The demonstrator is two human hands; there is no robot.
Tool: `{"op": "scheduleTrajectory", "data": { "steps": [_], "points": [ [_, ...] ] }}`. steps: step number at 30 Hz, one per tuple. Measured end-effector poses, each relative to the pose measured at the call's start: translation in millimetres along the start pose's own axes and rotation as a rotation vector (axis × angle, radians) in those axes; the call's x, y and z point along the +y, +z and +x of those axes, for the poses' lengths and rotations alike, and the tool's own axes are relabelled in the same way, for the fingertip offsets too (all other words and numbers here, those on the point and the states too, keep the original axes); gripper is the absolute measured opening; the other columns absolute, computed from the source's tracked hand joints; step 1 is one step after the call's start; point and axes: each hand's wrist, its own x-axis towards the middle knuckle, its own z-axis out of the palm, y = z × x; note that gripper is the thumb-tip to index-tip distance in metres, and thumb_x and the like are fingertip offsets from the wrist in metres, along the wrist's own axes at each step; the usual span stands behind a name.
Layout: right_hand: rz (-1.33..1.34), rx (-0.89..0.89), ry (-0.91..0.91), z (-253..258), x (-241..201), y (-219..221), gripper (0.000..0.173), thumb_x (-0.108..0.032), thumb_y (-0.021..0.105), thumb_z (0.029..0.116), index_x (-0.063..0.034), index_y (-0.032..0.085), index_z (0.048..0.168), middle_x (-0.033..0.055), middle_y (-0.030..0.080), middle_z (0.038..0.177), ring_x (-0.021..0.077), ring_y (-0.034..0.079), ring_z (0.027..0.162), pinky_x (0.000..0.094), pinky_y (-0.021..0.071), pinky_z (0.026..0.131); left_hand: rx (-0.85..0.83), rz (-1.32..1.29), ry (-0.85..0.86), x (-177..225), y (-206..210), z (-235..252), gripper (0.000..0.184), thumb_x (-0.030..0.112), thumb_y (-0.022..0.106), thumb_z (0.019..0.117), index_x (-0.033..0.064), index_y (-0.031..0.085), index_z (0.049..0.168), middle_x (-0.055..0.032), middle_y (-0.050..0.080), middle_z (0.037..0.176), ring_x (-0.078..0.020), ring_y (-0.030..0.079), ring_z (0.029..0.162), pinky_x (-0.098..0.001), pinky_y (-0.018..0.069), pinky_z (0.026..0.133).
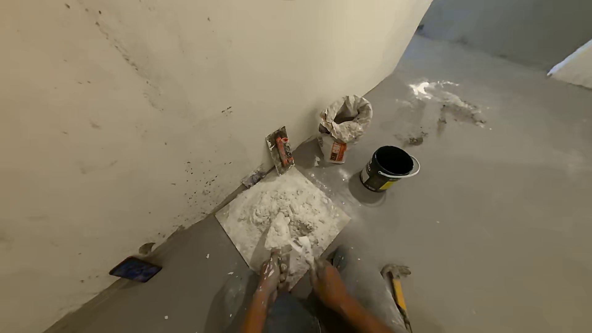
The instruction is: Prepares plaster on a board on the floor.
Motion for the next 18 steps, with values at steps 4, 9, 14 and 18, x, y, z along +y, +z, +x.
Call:
{"op": "scheduleTrajectory", "data": {
  "steps": [4,9,14,18],
  "points": [
    [-0.061,0.008,-0.039,-7.1,-12.1,18.0,0.047,-0.033,0.049,0.1035,-0.0084,0.055,0.143,0.0174,0.064,0.134,0.0333,0.066,0.118,0.0538,0.0547,0.098,-0.032,-0.068,0.037,-3.2,-3.9,-26.0,0.060,0.057,0.022,0.1087,0.0082,0.057,0.111,-0.0033,0.052,0.067,-0.0134,0.044,0.045,-0.0273,0.0409,0.040],
    [-0.186,-0.022,-0.014,-16.6,-28.5,13.5,0.049,-0.035,0.045,0.1044,-0.0138,0.054,0.148,0.0160,0.061,0.139,0.0342,0.067,0.116,0.0543,0.0560,0.095,0.001,0.105,0.090,-2.6,10.8,-42.4,0.060,0.054,0.022,0.1097,0.0064,0.059,0.107,-0.0048,0.051,0.066,-0.0155,0.046,0.045,-0.0294,0.0432,0.041],
    [-0.167,-0.006,0.022,0.0,-57.2,-0.7,0.048,-0.032,0.047,0.1042,-0.0093,0.054,0.146,0.0192,0.060,0.138,0.0362,0.066,0.118,0.0553,0.0545,0.098,-0.006,0.049,0.082,-2.7,22.8,-56.4,0.060,0.053,0.022,0.1103,0.0050,0.058,0.110,-0.0046,0.050,0.064,-0.0151,0.044,0.044,-0.0293,0.0418,0.041],
    [-0.175,-0.028,-0.006,31.7,-75.6,-17.7,0.042,-0.033,0.051,0.1016,-0.0059,0.061,0.133,0.0203,0.066,0.126,0.0369,0.065,0.117,0.0573,0.0537,0.096,0.005,0.056,0.049,-9.3,14.5,-66.4,0.058,0.051,0.023,0.1110,0.0049,0.059,0.114,-0.0047,0.051,0.066,-0.0142,0.044,0.044,-0.0282,0.0413,0.041]
  ]
}}
